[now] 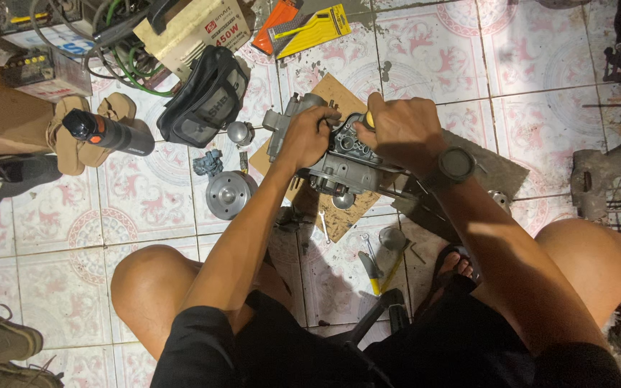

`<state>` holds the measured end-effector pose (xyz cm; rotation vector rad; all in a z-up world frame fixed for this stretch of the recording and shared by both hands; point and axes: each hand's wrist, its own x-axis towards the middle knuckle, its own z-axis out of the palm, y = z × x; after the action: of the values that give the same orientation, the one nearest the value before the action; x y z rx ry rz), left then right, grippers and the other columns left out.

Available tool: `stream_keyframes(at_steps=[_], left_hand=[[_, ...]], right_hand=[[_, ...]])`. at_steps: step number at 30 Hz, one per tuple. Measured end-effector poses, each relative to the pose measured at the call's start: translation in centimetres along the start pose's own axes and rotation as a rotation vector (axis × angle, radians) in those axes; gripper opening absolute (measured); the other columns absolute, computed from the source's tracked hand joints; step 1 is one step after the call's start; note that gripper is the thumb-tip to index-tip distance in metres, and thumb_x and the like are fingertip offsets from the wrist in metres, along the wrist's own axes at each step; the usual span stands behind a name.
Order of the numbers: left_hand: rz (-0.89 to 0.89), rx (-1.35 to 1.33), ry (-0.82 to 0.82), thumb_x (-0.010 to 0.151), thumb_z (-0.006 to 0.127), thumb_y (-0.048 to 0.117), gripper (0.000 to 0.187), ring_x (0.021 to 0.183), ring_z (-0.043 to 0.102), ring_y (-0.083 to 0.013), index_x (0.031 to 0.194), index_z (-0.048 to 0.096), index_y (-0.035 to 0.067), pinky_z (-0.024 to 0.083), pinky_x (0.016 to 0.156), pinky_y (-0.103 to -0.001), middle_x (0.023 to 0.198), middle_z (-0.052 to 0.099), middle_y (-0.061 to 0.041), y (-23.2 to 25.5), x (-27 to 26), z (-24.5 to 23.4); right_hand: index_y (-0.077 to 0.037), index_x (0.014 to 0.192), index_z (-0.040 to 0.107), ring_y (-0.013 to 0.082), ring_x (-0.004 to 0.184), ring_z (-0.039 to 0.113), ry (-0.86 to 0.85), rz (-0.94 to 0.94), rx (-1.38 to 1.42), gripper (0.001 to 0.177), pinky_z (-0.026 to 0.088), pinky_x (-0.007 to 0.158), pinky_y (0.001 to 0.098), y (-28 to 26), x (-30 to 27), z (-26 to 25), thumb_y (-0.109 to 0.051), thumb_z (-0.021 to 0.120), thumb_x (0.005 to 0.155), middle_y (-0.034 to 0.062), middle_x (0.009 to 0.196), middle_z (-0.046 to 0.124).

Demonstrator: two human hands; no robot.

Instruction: The person sits on the floor and uses a screwdriver to remove screws from a disassembled engine casing. They then use a wrench to loosen and remove a bolt from the engine part.

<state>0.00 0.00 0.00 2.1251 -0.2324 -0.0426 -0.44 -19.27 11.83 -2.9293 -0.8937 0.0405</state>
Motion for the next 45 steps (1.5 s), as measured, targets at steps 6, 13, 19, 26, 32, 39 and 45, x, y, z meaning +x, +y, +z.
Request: stream_keyframes(at_steps=[6, 13, 19, 26, 32, 39, 45], left_hand=[[-0.011, 0.018, -0.02, 0.083, 0.045, 0.001, 0.03, 0.091, 0.063, -0.0382, 0.099, 0.069, 0.009, 0.049, 0.085, -0.045, 0.089, 0.066, -0.016, 0.1, 0.0, -0.1], [0.005, 0.013, -0.005, 0.082, 0.046, -0.001, 0.031, 0.089, 0.063, -0.0363, 0.097, 0.07, 0.01, 0.049, 0.083, -0.044, 0.086, 0.066, -0.014, -0.3, 0.1, 0.0], [-0.018, 0.002, 0.0, 0.082, 0.045, 0.0, 0.032, 0.09, 0.064, -0.0352, 0.098, 0.07, 0.011, 0.049, 0.084, -0.043, 0.086, 0.067, -0.013, -0.4, 0.0, 0.2], [-0.024, 0.008, 0.003, 0.082, 0.045, -0.001, 0.031, 0.089, 0.063, -0.037, 0.099, 0.069, 0.008, 0.049, 0.083, -0.045, 0.087, 0.066, -0.016, -0.3, 0.0, 0.2], [-0.011, 0.049, 0.005, 0.084, 0.046, 0.001, 0.029, 0.091, 0.063, -0.0371, 0.1, 0.069, 0.01, 0.048, 0.085, -0.046, 0.088, 0.066, -0.015, -0.2, 0.0, 0.3], [-0.01, 0.184, 0.065, 0.093, 0.04, 0.021, 0.032, 0.104, 0.051, -0.0373, 0.115, 0.06, 0.01, 0.041, 0.086, -0.046, 0.113, 0.064, -0.014, 3.3, -0.7, -0.5], [0.245, 0.229, 0.116, 0.093, 0.043, 0.021, 0.024, 0.093, 0.058, -0.0328, 0.105, 0.062, 0.011, 0.04, 0.078, -0.045, 0.103, 0.065, -0.009, 9.3, -1.3, 1.0]], right_hand=[[-0.009, 0.1, 0.053, 0.0357, 0.066, 0.068, -0.125, 0.012, 0.181, 0.031, 0.049, 0.065, 0.0469, 1.1, 0.0, 0.9, -0.037, 0.054, 0.087, 0.0147, 0.067, 0.064], [-0.006, 0.092, 0.05, 0.0377, 0.062, 0.066, -0.173, 0.028, 0.257, 0.026, 0.047, 0.063, 0.0458, 0.5, 0.4, 0.8, -0.032, 0.054, 0.087, 0.0164, 0.063, 0.062], [-0.005, 0.095, 0.049, 0.04, 0.061, 0.066, -0.111, 0.052, 0.234, 0.028, 0.049, 0.063, 0.0475, 0.3, 0.5, 1.1, -0.031, 0.056, 0.087, 0.0184, 0.062, 0.062], [-0.003, 0.091, 0.05, 0.0407, 0.061, 0.066, -0.066, 0.083, 0.279, 0.029, 0.05, 0.06, 0.0461, 0.1, 0.4, 0.8, -0.031, 0.056, 0.09, 0.0217, 0.062, 0.061], [-0.006, 0.095, 0.049, 0.0424, 0.067, 0.066, -0.049, 0.135, 0.261, 0.031, 0.051, 0.065, 0.0496, 0.1, 0.1, 2.5, -0.036, 0.055, 0.09, 0.0205, 0.069, 0.064], [-0.008, 0.103, 0.05, 0.01, 0.06, 0.054, -0.105, 0.462, 0.883, 0.012, 0.045, 0.045, 0.0163, 1.3, -3.1, -6.1, -0.018, 0.052, 0.098, 0.0095, 0.103, 0.062], [-0.01, 0.097, 0.05, 0.0123, 0.064, 0.061, 0.038, 0.516, 1.188, 0.014, 0.046, 0.056, 0.0235, 6.5, -9.1, -4.6, -0.019, 0.061, 0.096, 0.0091, 0.074, 0.066]])
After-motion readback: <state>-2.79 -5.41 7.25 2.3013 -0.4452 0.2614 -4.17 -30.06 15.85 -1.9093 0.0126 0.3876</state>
